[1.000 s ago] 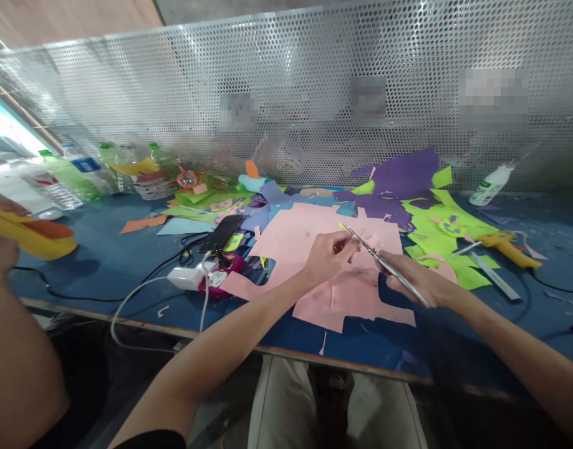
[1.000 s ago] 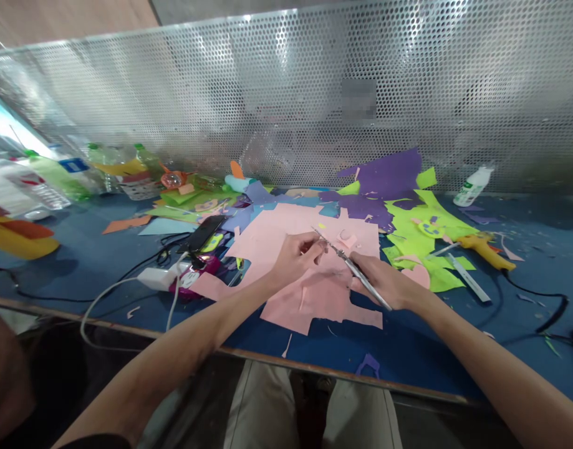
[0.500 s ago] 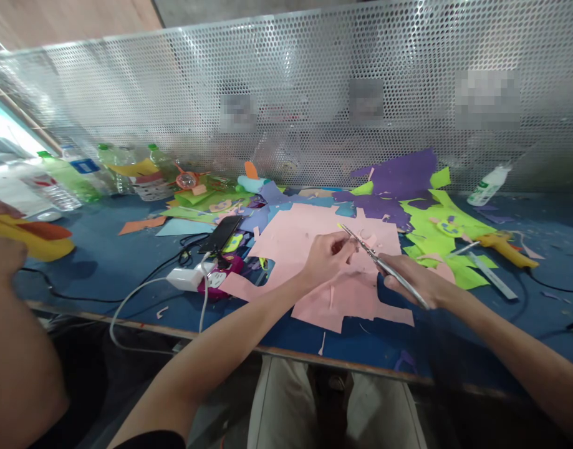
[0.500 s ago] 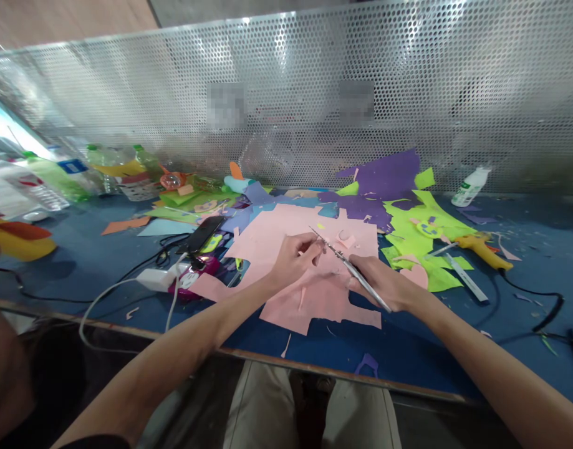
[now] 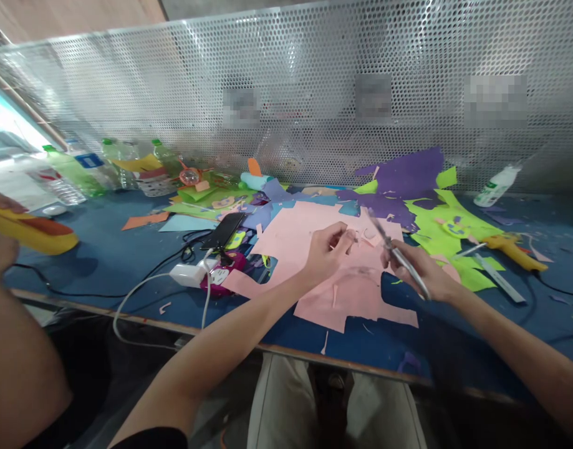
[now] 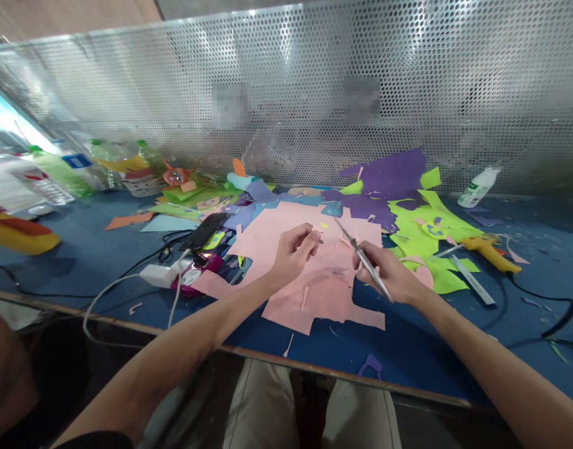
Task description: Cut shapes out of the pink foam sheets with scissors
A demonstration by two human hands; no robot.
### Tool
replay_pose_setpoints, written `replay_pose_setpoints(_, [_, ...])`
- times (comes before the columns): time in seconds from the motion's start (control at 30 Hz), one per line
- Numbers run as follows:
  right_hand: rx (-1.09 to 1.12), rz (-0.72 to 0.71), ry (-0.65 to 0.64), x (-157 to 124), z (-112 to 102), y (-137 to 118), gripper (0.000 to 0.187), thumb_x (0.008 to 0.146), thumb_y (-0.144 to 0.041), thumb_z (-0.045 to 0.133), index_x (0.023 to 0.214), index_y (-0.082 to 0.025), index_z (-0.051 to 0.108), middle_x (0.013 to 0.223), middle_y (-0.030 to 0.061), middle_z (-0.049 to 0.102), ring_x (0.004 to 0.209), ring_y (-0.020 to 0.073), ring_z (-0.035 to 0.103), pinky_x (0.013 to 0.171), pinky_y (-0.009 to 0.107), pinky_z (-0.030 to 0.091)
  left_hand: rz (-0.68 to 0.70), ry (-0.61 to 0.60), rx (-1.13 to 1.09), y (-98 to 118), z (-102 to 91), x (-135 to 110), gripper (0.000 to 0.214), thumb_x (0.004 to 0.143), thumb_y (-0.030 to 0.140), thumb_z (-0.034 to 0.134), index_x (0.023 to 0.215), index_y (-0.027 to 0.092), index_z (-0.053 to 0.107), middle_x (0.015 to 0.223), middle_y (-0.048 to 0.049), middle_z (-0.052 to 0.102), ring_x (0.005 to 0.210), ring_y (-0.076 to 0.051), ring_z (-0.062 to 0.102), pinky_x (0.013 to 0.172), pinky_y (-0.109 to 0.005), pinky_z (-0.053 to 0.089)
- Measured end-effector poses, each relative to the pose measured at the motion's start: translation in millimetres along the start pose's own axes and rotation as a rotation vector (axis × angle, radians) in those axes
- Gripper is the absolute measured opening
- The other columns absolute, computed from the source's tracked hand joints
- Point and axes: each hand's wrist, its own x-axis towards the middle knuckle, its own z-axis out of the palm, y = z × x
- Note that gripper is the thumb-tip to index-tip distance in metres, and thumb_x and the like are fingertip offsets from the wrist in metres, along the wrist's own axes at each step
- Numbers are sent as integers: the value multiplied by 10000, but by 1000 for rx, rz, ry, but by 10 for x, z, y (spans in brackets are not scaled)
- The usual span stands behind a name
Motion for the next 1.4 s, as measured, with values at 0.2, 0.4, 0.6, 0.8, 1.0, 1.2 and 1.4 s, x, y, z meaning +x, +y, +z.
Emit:
replay_pose_setpoints(0.2, [470,122,328,77,214,-44,255,810,-363,753,887,-261,531,859,25,677,506,118,521,525,296,438,31,-228,254,15,32,-14,416,1024,487,474,794,176,628,677,-6,627,610,-105,539,609,-240,393])
replay_pose_setpoints(0.4, [532,196,378,101,291,-20,362,709,-341,835,864,-263,517,877,18,671,529,128,548,540,317,468,93,-321,418,-38,92,-21,377,1022,456,477,879,189,700,736,-30,703,634,-122,591,629,-251,403])
replay_pose_setpoints(0.6, [486,198,383,80,341,-17,366,723,-357,833,844,-267,499,822,-9,634,508,111,490,483,285,420,132,-343,463,-42,93,-26,386,1025,480,480,921,196,720,750,-31,715,635,-126,605,617,-258,392])
replay_pose_setpoints(0.8, [509,233,369,89,380,-50,364,708,-358,848,840,-252,525,754,-22,620,517,100,452,467,254,361,123,-315,495,-32,102,-39,340,1016,445,488,956,195,710,791,-27,737,643,-123,614,621,-255,405])
replay_pose_setpoints(1.0, [579,291,342,94,386,-97,354,665,-314,877,804,-241,559,726,-29,590,555,107,452,480,246,356,116,-371,434,-34,78,-23,276,1012,394,495,1013,201,692,955,-49,764,722,-128,641,690,-260,464])
replay_pose_setpoints(1.2, [762,331,317,114,350,-72,352,678,-274,848,845,-259,539,758,-33,543,551,92,393,452,231,323,10,-332,302,-45,47,7,311,1029,418,467,1021,198,688,887,-43,726,734,-133,612,673,-251,461])
replay_pose_setpoints(1.4, [724,369,351,129,340,-64,339,685,-315,849,848,-250,559,702,-45,526,489,74,370,433,239,309,-37,-280,253,-75,49,15,327,1017,469,506,999,194,683,842,-28,692,717,-127,593,649,-245,446])
